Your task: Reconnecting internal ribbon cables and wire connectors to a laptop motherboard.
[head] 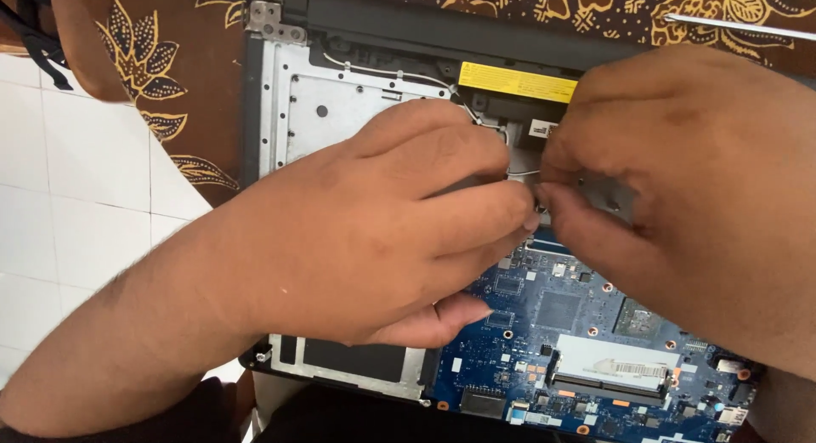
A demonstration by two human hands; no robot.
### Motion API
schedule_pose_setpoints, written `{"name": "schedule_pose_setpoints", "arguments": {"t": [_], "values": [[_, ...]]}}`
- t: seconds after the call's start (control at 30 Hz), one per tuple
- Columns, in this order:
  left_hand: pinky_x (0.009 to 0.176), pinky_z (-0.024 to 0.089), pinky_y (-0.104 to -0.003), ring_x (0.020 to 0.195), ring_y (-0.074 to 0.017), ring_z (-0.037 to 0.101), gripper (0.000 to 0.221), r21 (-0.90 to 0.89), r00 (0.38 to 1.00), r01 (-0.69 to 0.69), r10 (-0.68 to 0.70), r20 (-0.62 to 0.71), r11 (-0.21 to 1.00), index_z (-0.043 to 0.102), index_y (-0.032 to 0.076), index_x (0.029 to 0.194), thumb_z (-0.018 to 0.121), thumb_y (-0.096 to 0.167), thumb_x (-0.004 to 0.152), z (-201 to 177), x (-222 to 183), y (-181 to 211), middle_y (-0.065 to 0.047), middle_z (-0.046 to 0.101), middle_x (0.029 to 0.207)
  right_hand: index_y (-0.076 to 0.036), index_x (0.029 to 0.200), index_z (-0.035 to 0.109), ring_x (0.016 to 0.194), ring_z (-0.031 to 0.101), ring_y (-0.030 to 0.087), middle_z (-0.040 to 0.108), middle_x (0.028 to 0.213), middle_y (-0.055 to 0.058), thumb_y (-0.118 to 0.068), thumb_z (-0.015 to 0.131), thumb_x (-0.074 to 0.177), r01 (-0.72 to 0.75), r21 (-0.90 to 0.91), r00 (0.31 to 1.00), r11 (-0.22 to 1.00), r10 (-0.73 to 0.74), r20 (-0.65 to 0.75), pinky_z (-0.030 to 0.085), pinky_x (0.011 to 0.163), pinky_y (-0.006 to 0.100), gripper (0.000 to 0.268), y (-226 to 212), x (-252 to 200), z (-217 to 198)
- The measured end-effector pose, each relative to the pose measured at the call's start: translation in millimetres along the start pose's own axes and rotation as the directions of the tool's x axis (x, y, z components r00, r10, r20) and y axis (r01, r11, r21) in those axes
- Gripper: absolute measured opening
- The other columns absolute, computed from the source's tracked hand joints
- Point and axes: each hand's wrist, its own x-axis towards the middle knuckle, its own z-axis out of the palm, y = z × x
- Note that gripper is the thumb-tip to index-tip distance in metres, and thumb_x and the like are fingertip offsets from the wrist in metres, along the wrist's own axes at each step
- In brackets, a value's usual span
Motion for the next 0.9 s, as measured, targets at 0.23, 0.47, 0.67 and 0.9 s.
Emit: {"name": "schedule_pose_setpoints", "arguments": {"t": [0.23, 0.47, 0.67, 0.9], "values": [[0.101, 0.05, -0.05, 0.104, -0.0306, 0.052, 0.049, -0.069, 1.0, -0.012, 0.011, -0.02, 0.998, 0.072, 0.0, 0.111, 0.08, 0.041, 0.086, 1, 1, -1, -0.005, 0.052, 0.107, -0.021, 0.077, 0.07, 0.082, 0.061, 0.029, 0.064, 0.08, -0.003, -0.019, 0.073, 0.085, 0.012, 0.019, 0.999, 1.0, -0.011, -0.046, 0.047, 0.075, 0.047, 0.009, -2, -1, 1], [0.1, 0.045, -0.054, 0.11, -0.0339, 0.054, 0.044, -0.197, 1.0, 0.009, -0.013, -0.022, 0.98, 0.069, -0.001, 0.117, 0.072, 0.036, 0.094, 1, 3, -1, -0.008, 0.054, 0.111, -0.023, 0.076, 0.07, 0.086, 0.062, 0.029, 0.061, 0.076, -0.003, -0.022, 0.073, 0.088, -0.011, -0.035, 0.999, 0.999, 0.009, -0.03, 0.049, 0.075, 0.046, 0.013, 0, -2, 2], [0.094, 0.035, -0.056, 0.11, -0.0364, 0.052, 0.039, -0.369, 0.998, 0.04, -0.055, -0.03, 0.928, 0.071, 0.0, 0.113, 0.06, 0.036, 0.101, -6, 6, -4, -0.01, 0.058, 0.112, -0.023, 0.077, 0.069, 0.081, 0.062, 0.029, 0.06, 0.073, -0.003, -0.025, 0.069, 0.091, 0.092, -0.047, 0.996, 0.995, -0.092, 0.011, 0.05, 0.079, 0.047, 0.014, 8, 1, 1], [0.086, 0.028, -0.054, 0.111, -0.0365, 0.046, 0.041, -0.394, 0.991, 0.122, -0.131, 0.006, 0.911, 0.07, 0.007, 0.111, 0.061, 0.044, 0.096, -10, 10, -2, -0.008, 0.052, 0.114, -0.022, 0.082, 0.066, 0.084, 0.061, 0.031, 0.06, 0.079, -0.002, -0.028, 0.065, 0.091, 0.168, -0.067, 0.986, 0.984, -0.165, 0.037, 0.048, 0.084, 0.048, 0.011, 13, -1, 3]]}}
